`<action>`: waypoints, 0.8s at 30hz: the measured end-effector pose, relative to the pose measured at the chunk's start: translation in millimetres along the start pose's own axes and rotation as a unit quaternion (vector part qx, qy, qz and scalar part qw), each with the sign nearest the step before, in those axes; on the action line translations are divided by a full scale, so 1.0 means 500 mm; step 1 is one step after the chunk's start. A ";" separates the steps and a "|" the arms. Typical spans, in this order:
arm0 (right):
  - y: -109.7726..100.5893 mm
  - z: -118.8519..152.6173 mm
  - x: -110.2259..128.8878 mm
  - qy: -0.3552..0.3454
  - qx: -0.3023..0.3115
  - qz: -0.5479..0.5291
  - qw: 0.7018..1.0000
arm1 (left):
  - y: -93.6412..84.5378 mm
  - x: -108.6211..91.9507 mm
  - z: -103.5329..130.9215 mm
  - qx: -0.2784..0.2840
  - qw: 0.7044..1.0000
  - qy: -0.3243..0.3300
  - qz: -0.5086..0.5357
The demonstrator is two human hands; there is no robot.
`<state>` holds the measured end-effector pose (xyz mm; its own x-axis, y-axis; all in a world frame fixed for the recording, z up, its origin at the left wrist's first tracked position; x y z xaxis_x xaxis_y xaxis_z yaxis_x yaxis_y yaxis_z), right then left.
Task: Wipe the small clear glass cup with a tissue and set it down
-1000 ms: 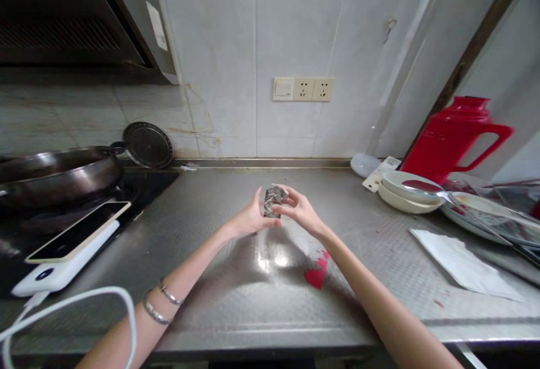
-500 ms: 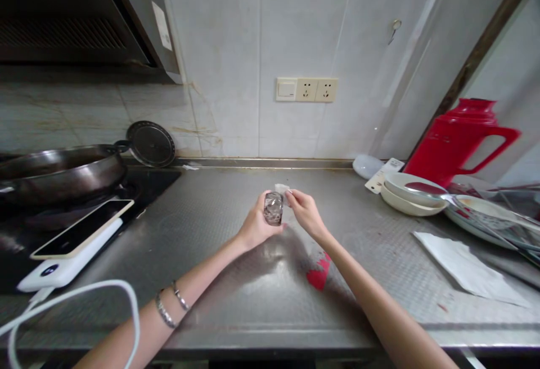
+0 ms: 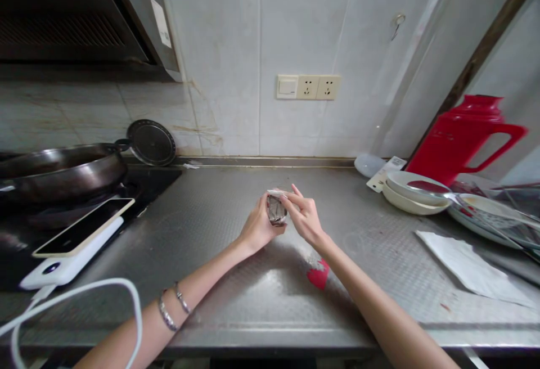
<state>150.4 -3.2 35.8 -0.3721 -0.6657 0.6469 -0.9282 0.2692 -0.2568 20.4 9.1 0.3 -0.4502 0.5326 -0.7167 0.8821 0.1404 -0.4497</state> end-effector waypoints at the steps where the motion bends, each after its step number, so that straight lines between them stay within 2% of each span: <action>1: -0.001 0.001 0.004 -0.016 0.002 -0.003 1.000 | -0.001 0.001 -0.001 -0.004 1.000 -0.001 0.000; 4: -0.007 0.002 0.012 -0.036 0.012 -0.021 0.999 | 0.000 0.006 -0.003 -0.014 1.000 -0.002 0.001; 7: -0.013 0.000 0.010 -0.003 0.021 -0.058 0.998 | 0.002 0.012 -0.003 -0.018 1.000 -0.017 -0.005; 10: -0.023 -0.006 -0.005 0.071 -0.039 -0.075 0.994 | 0.002 0.013 0.000 -0.009 0.999 -0.037 -0.026; 13: -0.028 -0.011 -0.021 0.113 -0.112 -0.030 0.987 | 0.002 0.009 0.004 -0.002 0.998 -0.042 -0.052; 15: -0.020 -0.012 -0.026 0.112 -0.095 0.004 0.989 | 0.001 0.005 0.006 0.003 0.997 -0.037 -0.063; 19: 0.001 -0.006 -0.025 0.104 -0.014 0.025 0.994 | 0.001 -0.001 0.006 0.017 0.996 -0.040 -0.081; 24: -0.001 -0.001 -0.007 0.064 -0.019 0.000 0.998 | -0.007 -0.007 -0.002 0.011 0.995 -0.043 -0.086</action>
<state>152.1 -0.7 34.0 -0.3670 -0.5717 0.7338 -0.9263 0.2974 -0.2315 19.1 7.4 4.8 -0.6057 0.4281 -0.6707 0.7878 0.2044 -0.5810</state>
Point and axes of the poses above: each hand's wrist, its own z-axis away from the middle knuckle, its own y-axis out of the palm, x = y × z, the point moved 3 cm from there along -z, towards the middle knuckle, and after that the axes turned 8 degrees about -x, right-handed, at the moved point
